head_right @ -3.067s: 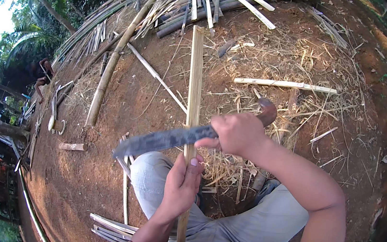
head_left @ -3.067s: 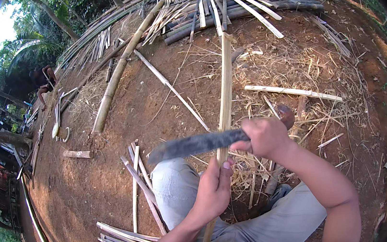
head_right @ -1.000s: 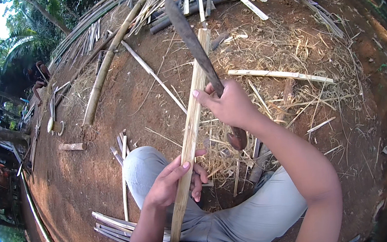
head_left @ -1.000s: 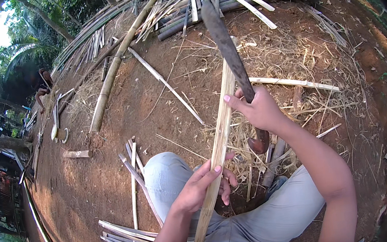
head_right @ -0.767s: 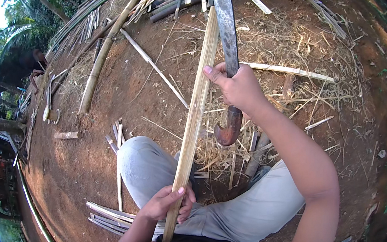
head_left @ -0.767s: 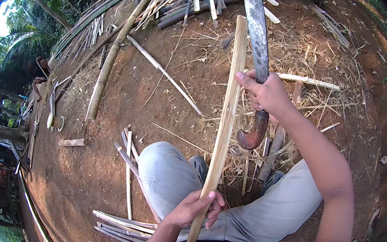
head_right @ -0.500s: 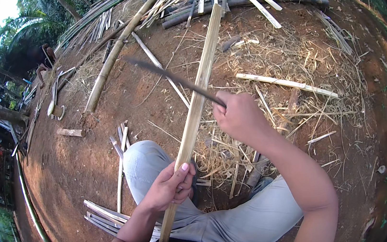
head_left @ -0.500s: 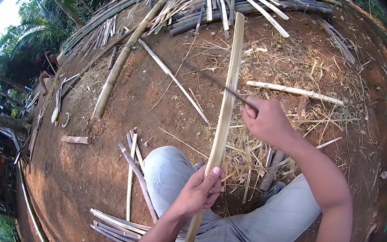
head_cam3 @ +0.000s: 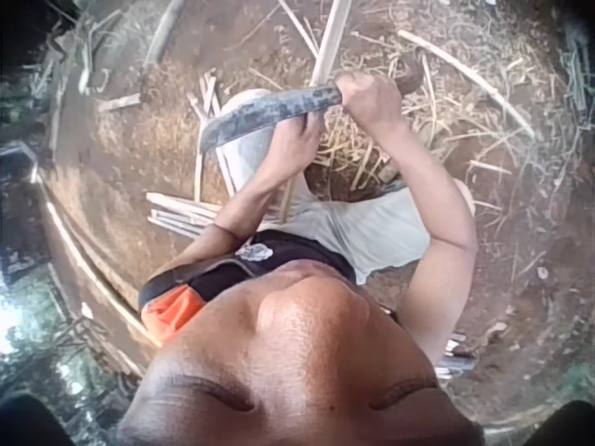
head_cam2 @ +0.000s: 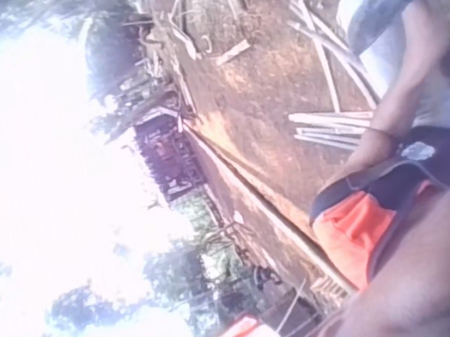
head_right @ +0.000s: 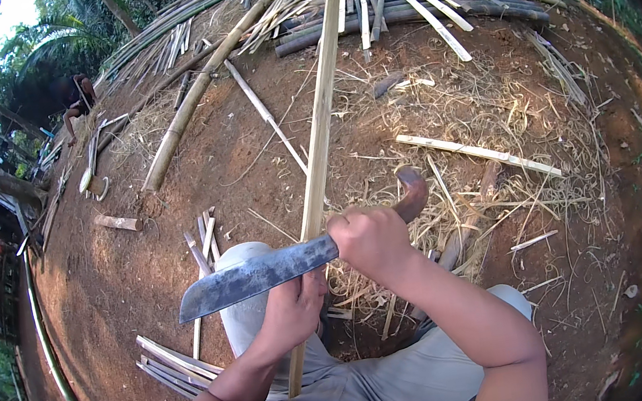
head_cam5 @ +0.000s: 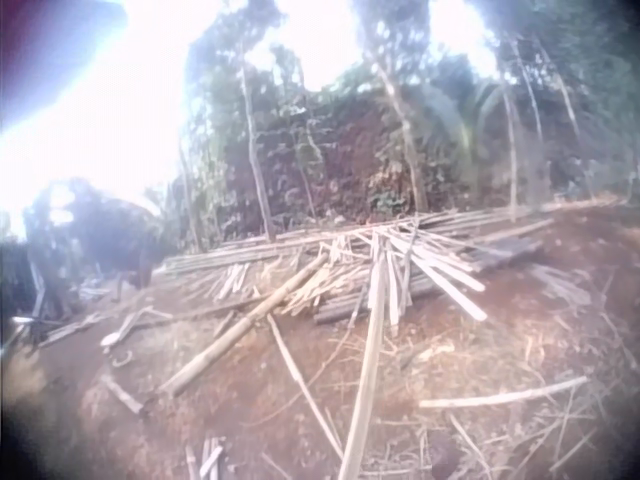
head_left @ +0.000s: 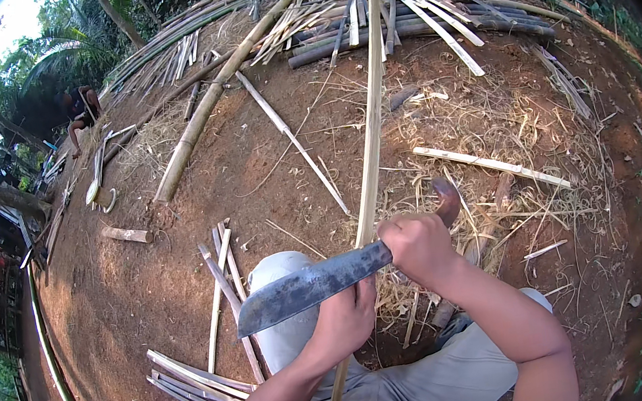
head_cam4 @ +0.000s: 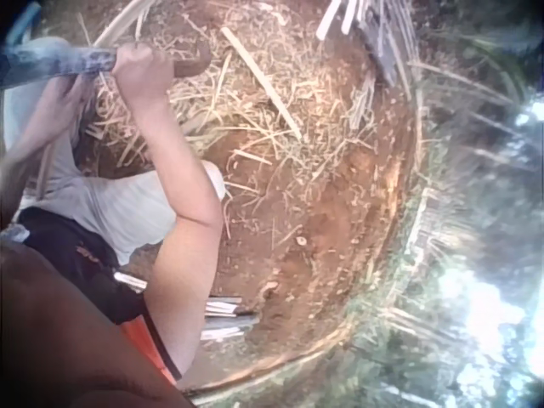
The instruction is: The person sits on the ground and uses a machete to split long bamboo poles into thin strips. They hold the bamboo with one hand and strike it with the machete to separate the sections, then use the blade to shave and refine the edges of the resulting strips.
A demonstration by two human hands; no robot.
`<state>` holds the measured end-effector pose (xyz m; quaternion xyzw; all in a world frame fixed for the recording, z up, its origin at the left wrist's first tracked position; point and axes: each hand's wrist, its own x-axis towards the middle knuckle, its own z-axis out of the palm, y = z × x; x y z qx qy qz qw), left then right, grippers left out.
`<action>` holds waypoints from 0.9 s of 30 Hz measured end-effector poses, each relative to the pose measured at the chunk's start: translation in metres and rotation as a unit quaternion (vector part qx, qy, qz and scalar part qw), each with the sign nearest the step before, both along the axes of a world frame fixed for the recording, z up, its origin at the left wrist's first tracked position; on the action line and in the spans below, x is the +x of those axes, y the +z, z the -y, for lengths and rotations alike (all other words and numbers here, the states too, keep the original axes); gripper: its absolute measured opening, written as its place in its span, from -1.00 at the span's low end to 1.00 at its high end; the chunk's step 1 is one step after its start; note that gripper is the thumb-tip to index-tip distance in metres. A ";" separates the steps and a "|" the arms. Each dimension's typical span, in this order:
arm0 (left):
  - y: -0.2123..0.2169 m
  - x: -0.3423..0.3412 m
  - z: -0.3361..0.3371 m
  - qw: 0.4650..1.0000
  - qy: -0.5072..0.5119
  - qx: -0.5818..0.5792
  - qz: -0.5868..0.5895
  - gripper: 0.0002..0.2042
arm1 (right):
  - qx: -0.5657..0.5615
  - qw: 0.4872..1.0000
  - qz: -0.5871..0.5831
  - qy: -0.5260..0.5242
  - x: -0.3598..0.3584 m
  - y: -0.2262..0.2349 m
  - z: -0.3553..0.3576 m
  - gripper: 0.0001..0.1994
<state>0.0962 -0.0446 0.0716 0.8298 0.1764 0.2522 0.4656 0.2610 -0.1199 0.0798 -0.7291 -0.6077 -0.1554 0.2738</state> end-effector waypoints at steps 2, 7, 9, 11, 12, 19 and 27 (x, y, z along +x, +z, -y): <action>0.032 -0.002 0.010 0.990 0.020 -0.127 -0.058 -0.75 | 0.021 0.998 0.007 -0.051 0.026 -0.001 -0.005 -0.89; 0.031 0.003 -0.005 0.971 -0.014 -0.233 -0.058 -0.78 | 0.020 0.993 0.043 -0.106 0.048 0.008 -0.008 -0.89; 0.041 0.001 -0.007 0.952 -0.011 -0.301 -0.054 -0.77 | 0.013 0.992 0.038 -0.118 0.033 0.014 -0.013 -0.88; 0.040 0.002 -0.007 0.942 -0.020 -0.331 -0.053 -0.77 | 0.016 0.997 0.046 -0.060 0.009 0.007 -0.011 -0.87; 0.035 0.000 -0.004 0.943 -0.032 -0.326 -0.057 -0.76 | 0.019 0.998 0.048 -0.029 0.002 0.004 -0.009 -0.86; 0.021 0.002 0.004 0.938 -0.031 -0.338 -0.064 -0.75 | -0.028 0.994 -0.009 -0.109 0.043 0.001 -0.008 -0.88; 0.008 -0.034 0.007 0.950 -0.064 -0.276 -0.134 -0.76 | -0.075 0.940 -0.126 -0.307 0.137 0.020 0.001 -0.91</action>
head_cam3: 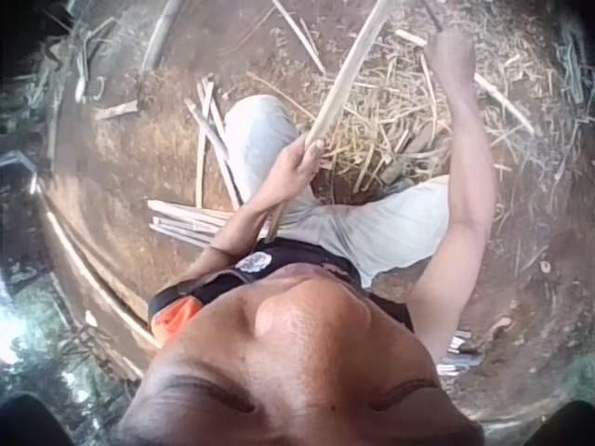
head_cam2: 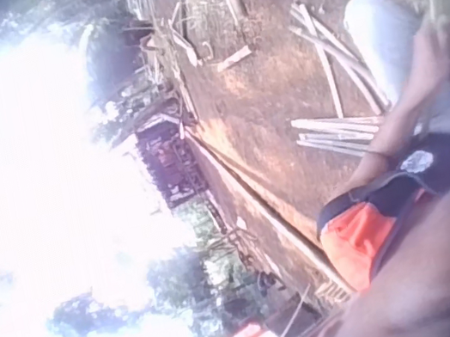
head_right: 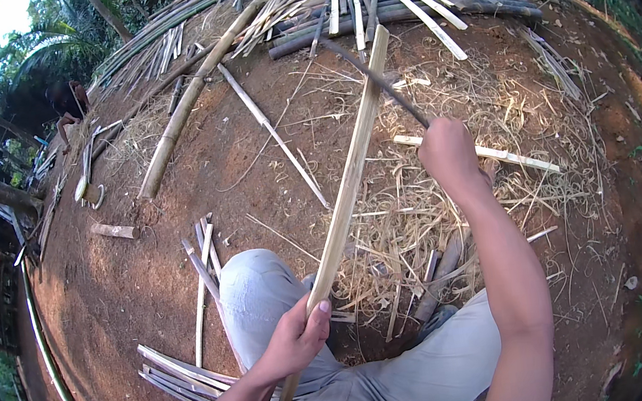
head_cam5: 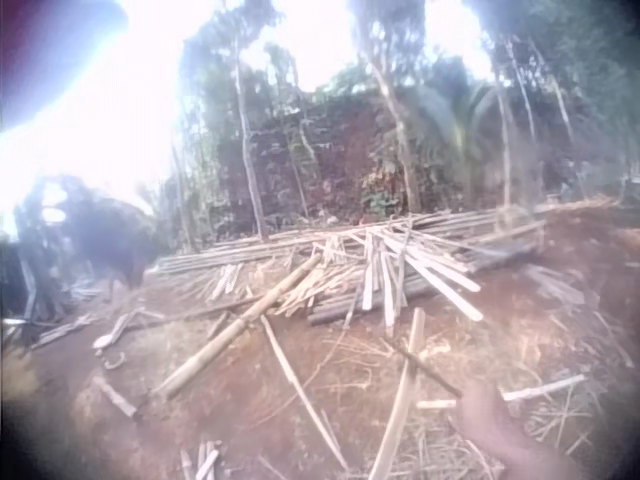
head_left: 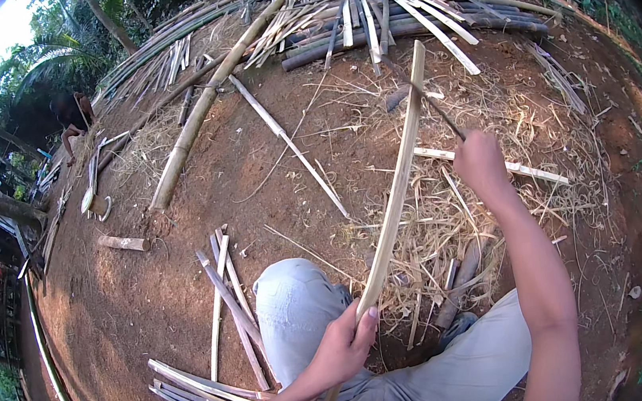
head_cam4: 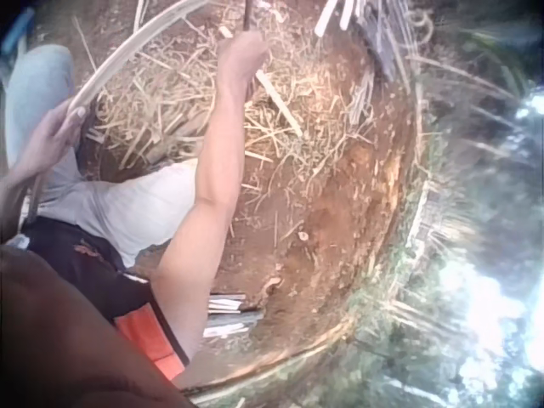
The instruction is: The person sits on the ground and uses a machete to split long bamboo poles into thin strips. They hold the bamboo with one hand and strike it with the machete to separate the sections, then use the blade to shave and refine the edges of the resulting strips.
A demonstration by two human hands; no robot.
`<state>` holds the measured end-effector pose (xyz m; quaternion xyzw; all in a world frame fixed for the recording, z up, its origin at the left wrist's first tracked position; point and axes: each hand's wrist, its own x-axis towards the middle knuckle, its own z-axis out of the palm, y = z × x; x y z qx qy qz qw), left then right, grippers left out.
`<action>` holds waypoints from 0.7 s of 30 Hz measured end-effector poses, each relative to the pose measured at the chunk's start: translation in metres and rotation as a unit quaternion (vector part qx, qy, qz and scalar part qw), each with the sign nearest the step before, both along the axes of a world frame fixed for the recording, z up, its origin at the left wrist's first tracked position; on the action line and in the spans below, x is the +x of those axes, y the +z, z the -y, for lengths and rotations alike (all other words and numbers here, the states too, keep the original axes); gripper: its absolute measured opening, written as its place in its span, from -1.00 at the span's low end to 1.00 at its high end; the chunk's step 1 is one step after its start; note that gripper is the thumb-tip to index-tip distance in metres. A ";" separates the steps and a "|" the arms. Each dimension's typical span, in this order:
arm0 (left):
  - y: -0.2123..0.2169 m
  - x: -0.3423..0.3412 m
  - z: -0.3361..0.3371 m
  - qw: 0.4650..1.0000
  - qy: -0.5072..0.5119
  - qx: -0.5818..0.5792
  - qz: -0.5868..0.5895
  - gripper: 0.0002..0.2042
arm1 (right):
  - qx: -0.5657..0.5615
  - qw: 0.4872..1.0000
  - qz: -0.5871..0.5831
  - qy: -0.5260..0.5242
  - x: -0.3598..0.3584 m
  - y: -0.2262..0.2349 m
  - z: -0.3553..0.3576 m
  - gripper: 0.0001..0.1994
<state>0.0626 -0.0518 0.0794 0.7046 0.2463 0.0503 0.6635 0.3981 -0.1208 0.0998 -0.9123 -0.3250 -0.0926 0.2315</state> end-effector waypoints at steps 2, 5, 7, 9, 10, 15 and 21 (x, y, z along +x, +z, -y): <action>0.002 0.006 -0.014 0.994 0.016 -0.104 -0.009 -0.74 | -0.032 0.995 -0.035 0.085 -0.059 0.005 0.004 -0.90; 0.018 0.022 -0.026 0.980 0.008 -0.193 -0.041 -0.73 | -0.056 0.976 -0.041 0.204 -0.110 -0.015 -0.001 -0.91; 0.015 0.025 -0.020 0.989 0.040 -0.138 -0.026 -0.72 | -0.039 0.962 0.010 0.269 -0.130 -0.017 -0.006 -0.87; 0.015 0.023 -0.009 0.991 0.075 -0.103 -0.027 -0.74 | -0.022 0.954 0.042 0.297 -0.144 -0.022 -0.008 -0.84; 0.000 0.019 -0.008 0.997 0.066 -0.040 -0.003 -0.72 | -0.014 0.952 0.055 0.301 -0.141 -0.025 -0.008 -0.84; 0.011 0.015 0.001 0.994 0.051 0.085 -0.043 -0.67 | 0.022 0.973 0.038 0.225 -0.091 -0.030 -0.014 -0.85; 0.004 0.012 0.012 0.999 0.025 -0.037 -0.013 -0.67 | -0.004 0.992 0.065 0.108 -0.044 -0.018 -0.009 -0.89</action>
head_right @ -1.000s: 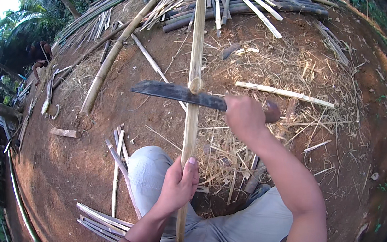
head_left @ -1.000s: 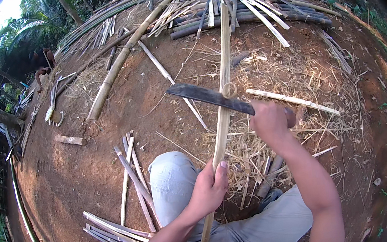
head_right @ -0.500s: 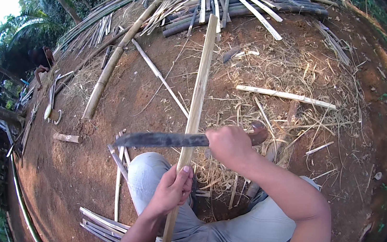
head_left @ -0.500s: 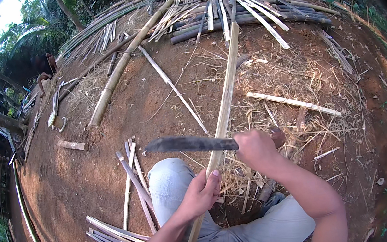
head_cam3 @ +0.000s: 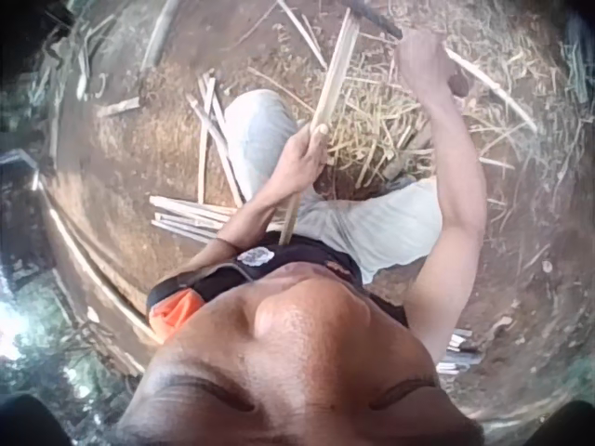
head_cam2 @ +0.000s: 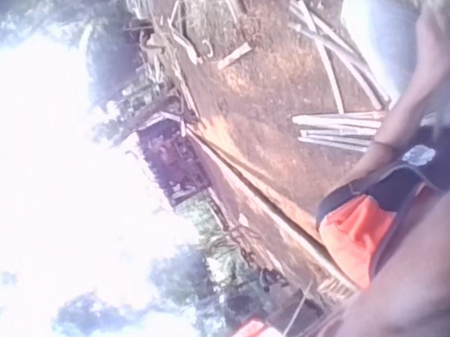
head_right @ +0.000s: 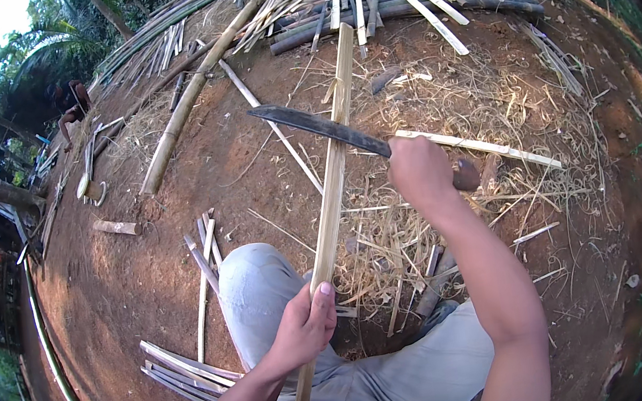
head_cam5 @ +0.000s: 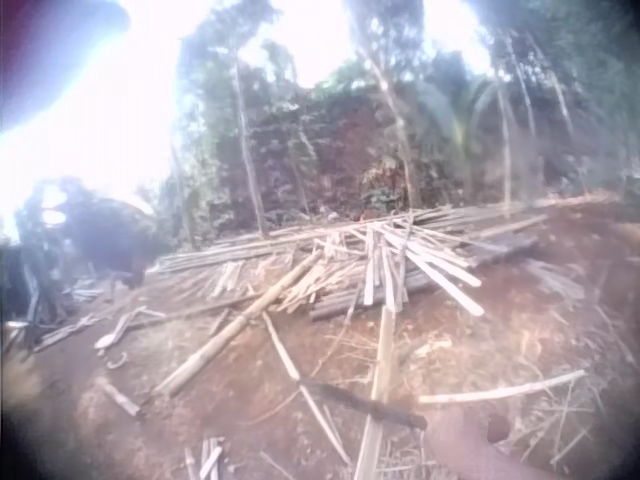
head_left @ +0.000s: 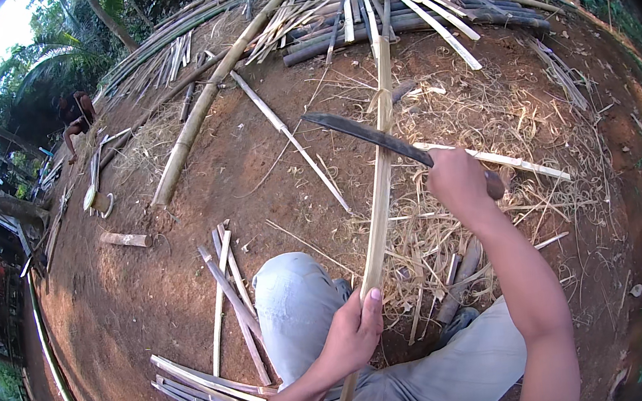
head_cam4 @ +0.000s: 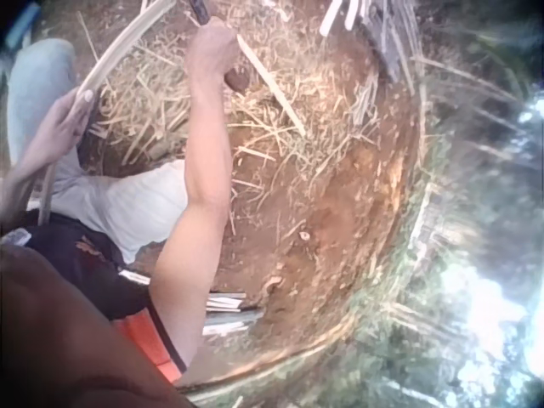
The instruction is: The person sits on the ground and uses a machete to split long bamboo poles into thin strips. They hold the bamboo with one hand and strike it with the machete to separate the sections, then use the blade to shave and refine the edges of the resulting strips.
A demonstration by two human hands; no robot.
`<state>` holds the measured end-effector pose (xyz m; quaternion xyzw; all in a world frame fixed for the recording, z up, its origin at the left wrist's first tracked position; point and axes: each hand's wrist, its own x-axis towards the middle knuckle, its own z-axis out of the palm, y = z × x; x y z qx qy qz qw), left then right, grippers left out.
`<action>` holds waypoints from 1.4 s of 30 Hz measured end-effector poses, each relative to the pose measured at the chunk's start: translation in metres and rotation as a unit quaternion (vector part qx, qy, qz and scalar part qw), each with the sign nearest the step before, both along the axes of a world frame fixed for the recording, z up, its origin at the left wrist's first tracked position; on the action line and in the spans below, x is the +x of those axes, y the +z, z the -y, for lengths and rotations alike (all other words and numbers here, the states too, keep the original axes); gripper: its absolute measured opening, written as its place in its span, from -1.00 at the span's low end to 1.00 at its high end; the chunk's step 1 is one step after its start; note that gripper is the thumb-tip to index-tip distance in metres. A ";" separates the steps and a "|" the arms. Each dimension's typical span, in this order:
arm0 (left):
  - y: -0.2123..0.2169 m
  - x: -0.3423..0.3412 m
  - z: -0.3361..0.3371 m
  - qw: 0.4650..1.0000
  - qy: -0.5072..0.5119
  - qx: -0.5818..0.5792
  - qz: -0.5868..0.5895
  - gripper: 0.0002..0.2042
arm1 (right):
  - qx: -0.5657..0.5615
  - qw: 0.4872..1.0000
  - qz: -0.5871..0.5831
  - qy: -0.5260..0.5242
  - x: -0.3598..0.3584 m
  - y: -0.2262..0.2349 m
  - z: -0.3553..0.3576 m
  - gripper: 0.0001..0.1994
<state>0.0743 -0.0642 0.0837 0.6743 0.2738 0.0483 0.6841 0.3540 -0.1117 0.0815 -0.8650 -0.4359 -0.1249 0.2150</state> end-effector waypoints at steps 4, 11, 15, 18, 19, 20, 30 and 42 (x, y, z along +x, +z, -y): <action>-0.003 -0.005 -0.006 1.000 0.009 0.023 -0.013 -0.66 | -0.030 0.991 -0.030 0.126 -0.061 -0.015 -0.005 -0.94; 0.006 -0.026 -0.014 0.996 -0.001 -0.079 -0.044 -0.66 | -0.038 0.998 0.046 -0.010 0.001 -0.005 0.004 -0.89; 0.007 -0.017 -0.022 0.993 0.000 -0.106 -0.046 -0.66 | -0.093 0.990 -0.019 0.109 -0.048 -0.014 -0.009 -0.91; 0.005 -0.042 -0.019 0.994 -0.025 -0.090 -0.058 -0.67 | -0.038 0.978 -0.187 -0.087 0.009 0.005 -0.010 -0.88; 0.010 -0.050 -0.012 0.991 -0.050 -0.099 -0.071 -0.66 | -0.023 0.986 -0.049 -0.160 0.062 -0.006 0.010 -0.86; 0.008 -0.055 -0.010 0.990 -0.047 -0.110 -0.072 -0.67 | -0.014 0.972 -0.120 -0.201 0.078 -0.004 0.022 -0.86; 0.006 -0.032 -0.054 0.956 -0.058 -0.284 -0.031 -0.64 | 0.043 0.958 -0.244 -0.145 0.044 -0.019 0.026 -0.89; -0.003 -0.025 -0.045 0.934 -0.045 -0.353 -0.038 -0.55 | 0.185 0.900 -0.393 -0.043 0.005 0.017 0.019 -0.60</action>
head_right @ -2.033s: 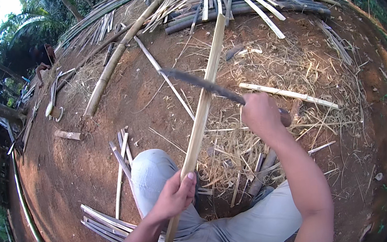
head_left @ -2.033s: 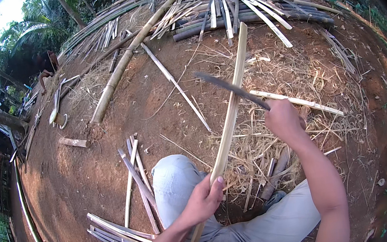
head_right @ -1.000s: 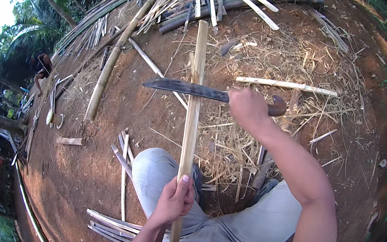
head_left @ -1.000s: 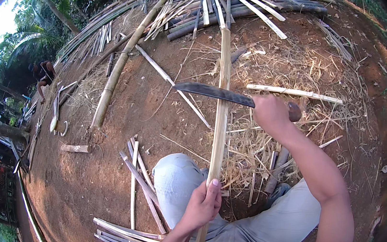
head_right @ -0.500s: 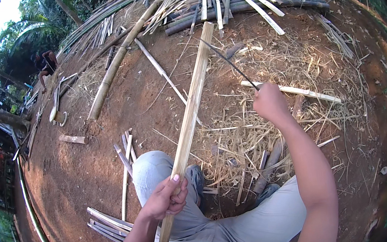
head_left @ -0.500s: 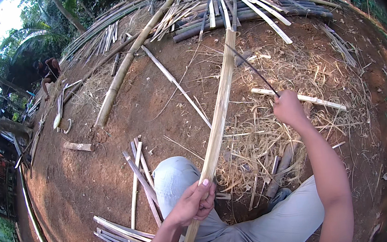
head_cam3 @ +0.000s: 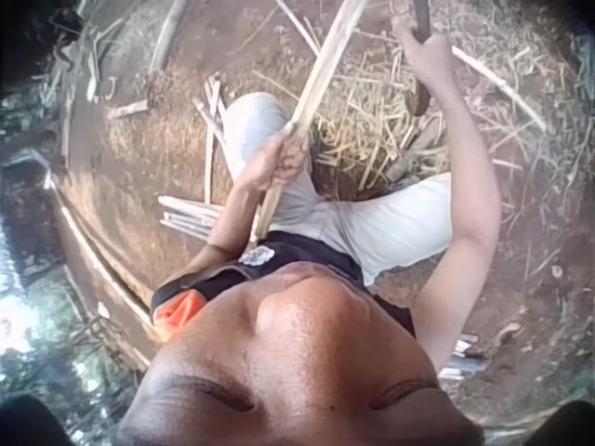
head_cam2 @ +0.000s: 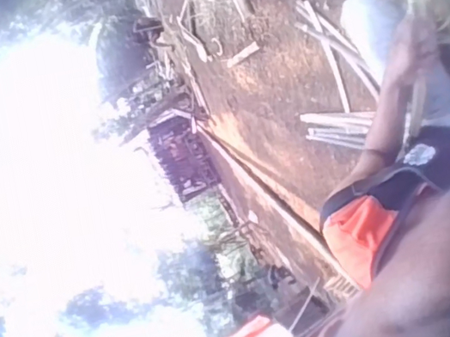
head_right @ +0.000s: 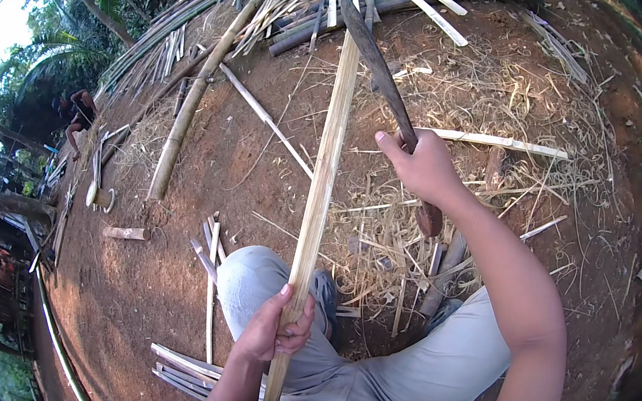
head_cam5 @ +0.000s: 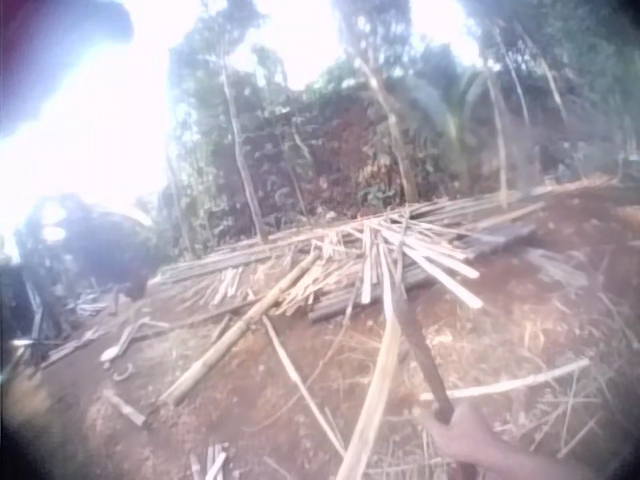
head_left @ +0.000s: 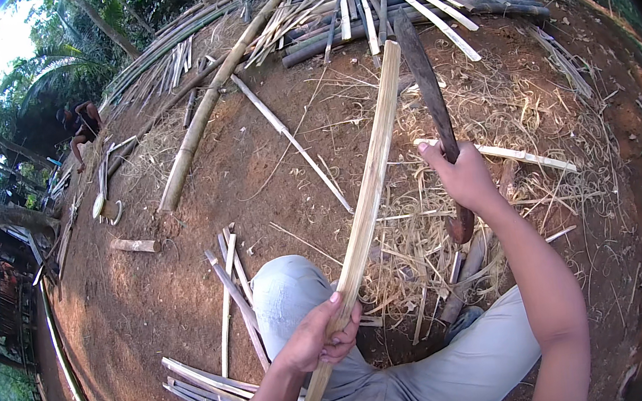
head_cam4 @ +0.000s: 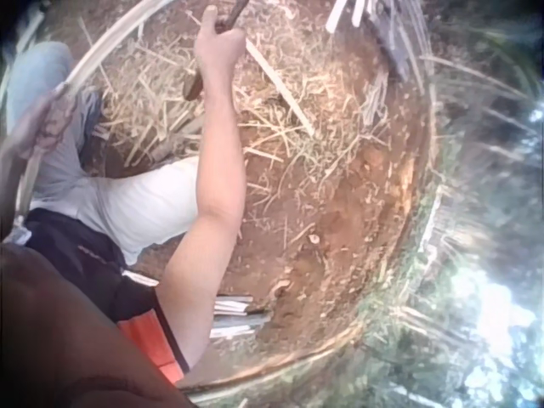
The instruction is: The person sits on the ground and uses a machete to split long bamboo poles into thin strips. They hold the bamboo with one hand and strike it with the machete to separate the sections, then use the blade to shave and refine the edges of the resulting strips.
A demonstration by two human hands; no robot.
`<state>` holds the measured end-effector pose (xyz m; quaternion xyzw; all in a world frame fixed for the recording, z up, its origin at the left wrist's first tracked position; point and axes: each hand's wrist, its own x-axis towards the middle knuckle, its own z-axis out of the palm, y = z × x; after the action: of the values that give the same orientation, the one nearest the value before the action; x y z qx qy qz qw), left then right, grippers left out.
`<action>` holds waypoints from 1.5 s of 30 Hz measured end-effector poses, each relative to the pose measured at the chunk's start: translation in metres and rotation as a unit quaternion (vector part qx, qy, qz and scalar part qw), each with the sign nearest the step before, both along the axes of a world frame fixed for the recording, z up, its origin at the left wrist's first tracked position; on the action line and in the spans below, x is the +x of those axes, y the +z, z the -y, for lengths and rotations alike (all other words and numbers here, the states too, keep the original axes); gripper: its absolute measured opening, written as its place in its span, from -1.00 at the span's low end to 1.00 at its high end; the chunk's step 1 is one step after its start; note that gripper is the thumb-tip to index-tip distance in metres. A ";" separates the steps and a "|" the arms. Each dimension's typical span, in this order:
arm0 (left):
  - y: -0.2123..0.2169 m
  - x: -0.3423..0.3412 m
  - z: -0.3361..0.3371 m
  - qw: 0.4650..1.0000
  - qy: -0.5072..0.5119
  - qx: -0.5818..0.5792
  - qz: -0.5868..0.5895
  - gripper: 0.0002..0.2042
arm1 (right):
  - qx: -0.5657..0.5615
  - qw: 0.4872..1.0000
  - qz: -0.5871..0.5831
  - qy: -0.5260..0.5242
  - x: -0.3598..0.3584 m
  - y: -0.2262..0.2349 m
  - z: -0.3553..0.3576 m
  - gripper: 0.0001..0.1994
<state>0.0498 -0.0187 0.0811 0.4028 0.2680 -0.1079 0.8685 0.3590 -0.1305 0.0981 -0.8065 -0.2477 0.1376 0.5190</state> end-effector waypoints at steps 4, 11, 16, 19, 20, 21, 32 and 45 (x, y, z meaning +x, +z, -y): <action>0.006 0.002 0.002 0.996 0.014 0.086 0.012 -0.49 | 0.002 0.998 -0.058 0.022 -0.010 0.008 -0.002 -0.54; 0.003 0.000 0.015 0.975 0.021 0.222 0.013 -0.51 | 0.097 0.993 -0.027 0.061 -0.047 0.009 -0.009 -0.66; -0.016 -0.004 0.028 0.896 0.039 0.442 0.019 -0.63 | 0.121 0.989 -0.027 0.075 -0.055 0.013 -0.012 -0.72; -0.008 -0.001 0.035 0.844 0.040 0.534 0.013 -0.67 | 0.142 0.986 -0.057 0.065 -0.051 -0.002 -0.013 -0.74; -0.007 -0.001 0.037 0.835 0.046 0.549 0.012 -0.68 | 0.149 0.984 -0.074 0.066 -0.050 -0.005 -0.014 -0.74; -0.007 -0.001 0.038 0.825 0.052 0.563 0.010 -0.69 | 0.161 0.980 -0.093 0.067 -0.051 -0.006 -0.013 -0.75; -0.006 -0.007 0.035 0.789 0.100 0.606 -0.005 -0.78 | 0.166 0.978 -0.119 -0.035 -0.016 -0.006 -0.004 -0.74; 0.012 -0.066 -0.031 0.756 0.256 0.602 -0.037 -0.79 | -0.050 0.993 -0.107 -0.003 0.050 -0.055 0.007 -0.84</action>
<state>-0.0164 0.0123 0.0928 0.7546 0.4029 0.2868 0.4313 0.4094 -0.1375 0.0431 -0.8127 -0.1814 0.2342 0.5017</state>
